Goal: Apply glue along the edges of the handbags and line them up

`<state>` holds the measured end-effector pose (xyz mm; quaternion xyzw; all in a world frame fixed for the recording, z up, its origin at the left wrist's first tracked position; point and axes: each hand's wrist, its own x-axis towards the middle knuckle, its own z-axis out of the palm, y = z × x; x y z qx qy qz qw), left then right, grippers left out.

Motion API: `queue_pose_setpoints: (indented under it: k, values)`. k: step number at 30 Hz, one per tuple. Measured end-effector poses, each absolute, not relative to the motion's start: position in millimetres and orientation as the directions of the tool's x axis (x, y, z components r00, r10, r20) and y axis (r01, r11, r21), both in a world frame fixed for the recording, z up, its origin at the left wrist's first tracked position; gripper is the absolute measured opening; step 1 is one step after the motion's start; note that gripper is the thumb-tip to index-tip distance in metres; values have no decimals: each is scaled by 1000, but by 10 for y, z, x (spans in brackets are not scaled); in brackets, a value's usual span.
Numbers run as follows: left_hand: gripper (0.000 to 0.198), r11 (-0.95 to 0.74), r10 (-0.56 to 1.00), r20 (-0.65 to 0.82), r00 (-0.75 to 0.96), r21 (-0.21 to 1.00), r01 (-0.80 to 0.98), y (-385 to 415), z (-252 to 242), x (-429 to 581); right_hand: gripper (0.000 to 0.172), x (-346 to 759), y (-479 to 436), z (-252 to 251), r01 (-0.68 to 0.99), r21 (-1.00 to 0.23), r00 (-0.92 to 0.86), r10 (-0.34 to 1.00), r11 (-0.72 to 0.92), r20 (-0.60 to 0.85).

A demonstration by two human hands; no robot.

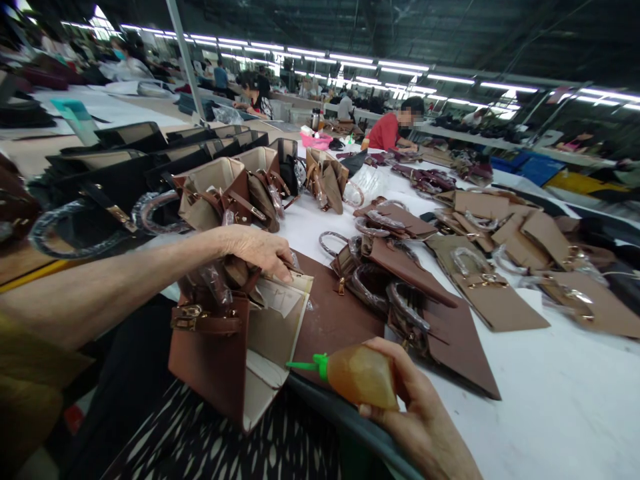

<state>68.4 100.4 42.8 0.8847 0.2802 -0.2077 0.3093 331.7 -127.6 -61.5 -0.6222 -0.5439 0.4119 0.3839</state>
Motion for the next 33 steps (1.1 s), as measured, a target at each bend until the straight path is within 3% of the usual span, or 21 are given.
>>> queue_pose_setpoints:
  k: [9, 16, 20, 24, 33]
  values:
    - [47, -646, 359, -540, 762, 445, 620, 988, 436, 681, 55, 3198, -1253, -538, 377, -907, 59, 982, -190, -181]
    - [39, -677, 375, -504, 778, 425, 602, 851, 622, 634, 61, 3227, -1326, -597, 77, -963, 14, 966, -258, -258]
    - [29, -682, 496, -455, 740, 324, 656, 698, 976, 614, 67, 3219, -1322, -555, -150, -948, 69, 953, -282, -295]
    - [21, -722, 574, -322, 753, 233, 651, 639, 1242, 651, 66, 3185, -1264, -534, -331, -922, 130, 958, -201, -255]
    - [23, -757, 654, -98, 750, -81, 649, 615, 916, 828, 54, 3269, -1028, -671, -390, -914, 252, 941, -115, -226]
